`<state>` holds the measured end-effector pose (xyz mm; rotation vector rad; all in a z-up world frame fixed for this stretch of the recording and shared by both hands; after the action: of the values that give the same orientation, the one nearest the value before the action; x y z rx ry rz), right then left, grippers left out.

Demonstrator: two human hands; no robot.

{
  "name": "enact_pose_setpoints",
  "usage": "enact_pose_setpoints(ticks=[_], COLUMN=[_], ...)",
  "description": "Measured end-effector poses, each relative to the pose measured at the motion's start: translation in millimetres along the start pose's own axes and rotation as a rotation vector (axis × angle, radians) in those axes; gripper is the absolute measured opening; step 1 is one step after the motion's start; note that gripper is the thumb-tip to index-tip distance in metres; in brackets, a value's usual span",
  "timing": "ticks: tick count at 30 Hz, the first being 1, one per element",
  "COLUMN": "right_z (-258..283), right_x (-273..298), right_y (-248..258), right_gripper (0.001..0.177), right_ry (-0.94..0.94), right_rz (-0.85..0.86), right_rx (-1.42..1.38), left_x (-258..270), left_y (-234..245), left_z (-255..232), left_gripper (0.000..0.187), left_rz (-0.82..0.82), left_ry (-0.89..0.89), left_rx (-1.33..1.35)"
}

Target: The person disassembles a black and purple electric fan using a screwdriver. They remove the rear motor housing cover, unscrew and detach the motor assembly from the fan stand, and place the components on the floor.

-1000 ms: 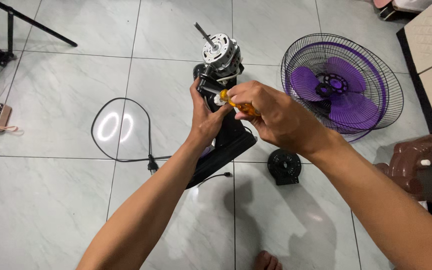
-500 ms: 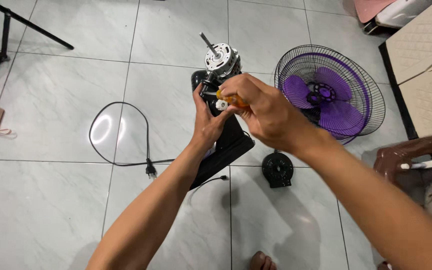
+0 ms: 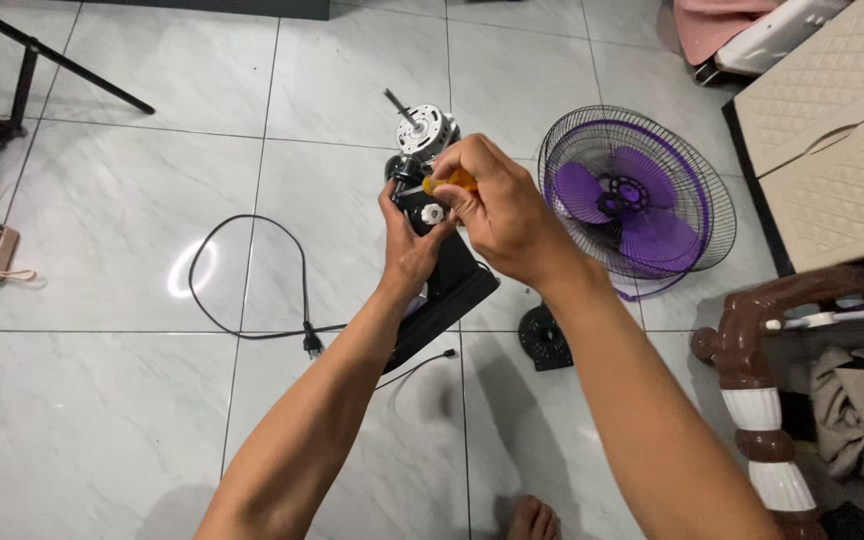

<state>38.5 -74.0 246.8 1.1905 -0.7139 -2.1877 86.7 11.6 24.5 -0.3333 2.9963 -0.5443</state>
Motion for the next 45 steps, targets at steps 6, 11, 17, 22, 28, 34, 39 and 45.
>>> enact_pose_setpoints(ticks=[6, 11, 17, 22, 28, 34, 39, 45], right_z=[-11, -22, -42, -55, -57, -57, -49, -50], right_x=[4, 13, 20, 28, 36, 39, 38, 40], right_y=[-11, -18, -19, -27, -33, -33, -25, -24], right_gripper=[0.032, 0.034, 0.038, 0.038, 0.04, 0.041, 0.035, 0.037], right_ry=[-0.023, -0.094, -0.152, -0.189, -0.108, -0.08, -0.022, -0.021], right_rz=[-0.038, -0.182, -0.185, -0.188, -0.295, -0.372, -0.271, -0.33], right_rx=[-0.003, 0.027, -0.098, -0.36, -0.45, -0.486, -0.188, -0.352], left_x=[-4, -9, -9, -8, -8, -7, -5, -7], left_y=[8, 11, 13, 15, 10, 4, 2, 2], left_z=[-3, 5, 7, 4, -1, -4, -2, -3], left_gripper=[0.094, 0.095, 0.091, 0.091, 0.09, 0.09, 0.091, 0.092], left_rz=[0.018, 0.011, -0.022, -0.05, -0.011, 0.007, -0.004, -0.004], left_ry=[-0.063, -0.041, -0.001, 0.003, -0.028, -0.032, 0.003, -0.029], left_rx=[0.023, 0.048, 0.041, -0.021, 0.023, 0.024, -0.004, -0.013])
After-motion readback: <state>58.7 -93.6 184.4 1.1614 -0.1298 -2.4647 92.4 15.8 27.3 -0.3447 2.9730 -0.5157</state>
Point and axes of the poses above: each hand's wrist, its own x-axis away from the middle knuckle, its own y-axis out of the back of the hand, z = x × y, the point moved 8 cm from there along -x, towards the middle knuckle, and after that the axes turned 9 degrees about y, right-handed, at the moved point
